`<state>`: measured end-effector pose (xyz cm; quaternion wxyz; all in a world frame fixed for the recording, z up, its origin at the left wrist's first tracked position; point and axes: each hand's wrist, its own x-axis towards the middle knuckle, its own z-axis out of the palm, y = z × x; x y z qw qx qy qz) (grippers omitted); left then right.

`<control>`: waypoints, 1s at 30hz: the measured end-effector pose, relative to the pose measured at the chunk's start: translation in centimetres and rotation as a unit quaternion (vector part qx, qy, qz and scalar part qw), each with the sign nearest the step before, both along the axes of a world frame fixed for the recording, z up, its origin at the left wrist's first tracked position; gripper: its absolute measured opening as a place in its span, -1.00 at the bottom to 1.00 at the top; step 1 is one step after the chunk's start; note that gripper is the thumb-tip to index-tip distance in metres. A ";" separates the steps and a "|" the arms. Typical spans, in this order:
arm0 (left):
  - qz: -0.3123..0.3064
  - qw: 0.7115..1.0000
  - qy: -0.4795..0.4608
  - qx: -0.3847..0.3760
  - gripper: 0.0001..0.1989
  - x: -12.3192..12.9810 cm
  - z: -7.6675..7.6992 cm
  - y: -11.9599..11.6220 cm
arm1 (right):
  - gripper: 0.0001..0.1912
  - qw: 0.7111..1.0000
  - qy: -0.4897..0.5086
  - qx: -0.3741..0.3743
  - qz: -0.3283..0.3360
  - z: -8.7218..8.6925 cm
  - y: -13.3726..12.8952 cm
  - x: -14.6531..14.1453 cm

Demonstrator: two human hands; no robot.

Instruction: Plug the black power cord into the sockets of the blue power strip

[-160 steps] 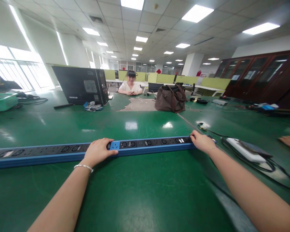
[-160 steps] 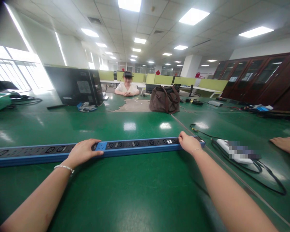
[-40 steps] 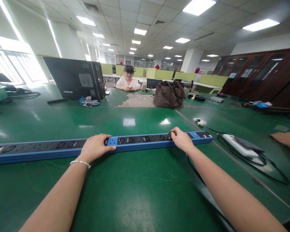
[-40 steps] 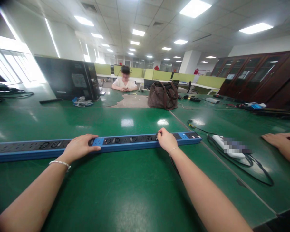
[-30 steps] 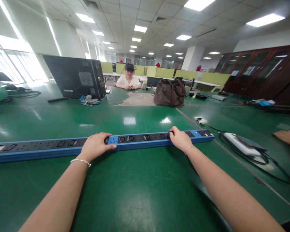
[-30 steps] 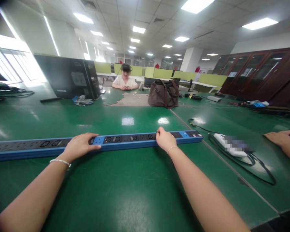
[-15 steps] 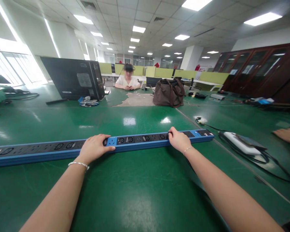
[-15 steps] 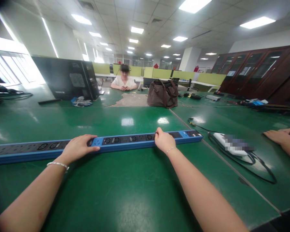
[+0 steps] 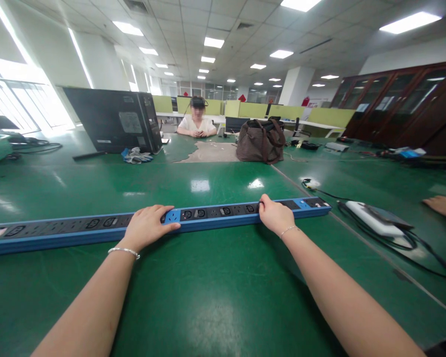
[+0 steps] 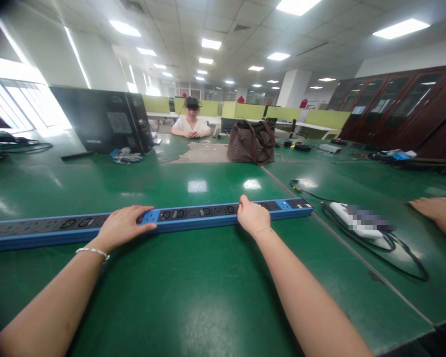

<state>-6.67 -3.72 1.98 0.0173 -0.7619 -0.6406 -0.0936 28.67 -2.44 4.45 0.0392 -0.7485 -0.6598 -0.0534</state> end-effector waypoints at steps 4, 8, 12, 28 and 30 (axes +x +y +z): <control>-0.004 1.000 0.001 -0.005 -0.30 0.5 0.0 0.1 | -0.64 1.000 0.029 -0.003 -0.005 -0.2 0.3 0.2; -0.016 1.000 0.000 0.001 -0.31 1.3 -0.1 -0.1 | -0.64 0.998 0.055 0.000 -0.010 -0.3 0.5 0.5; -0.005 1.000 -0.008 0.016 -0.34 1.9 -0.2 -0.4 | -0.64 0.997 0.074 0.004 -0.024 -0.3 0.5 0.6; 0.007 0.999 -0.031 0.008 -0.36 2.0 -0.1 -0.2 | -0.60 0.927 0.242 0.284 -0.031 2.7 -0.9 3.4; 0.008 1.000 -0.029 0.010 -0.35 2.0 -0.1 -0.2 | -0.56 0.922 0.260 0.286 -0.005 3.4 -1.3 3.7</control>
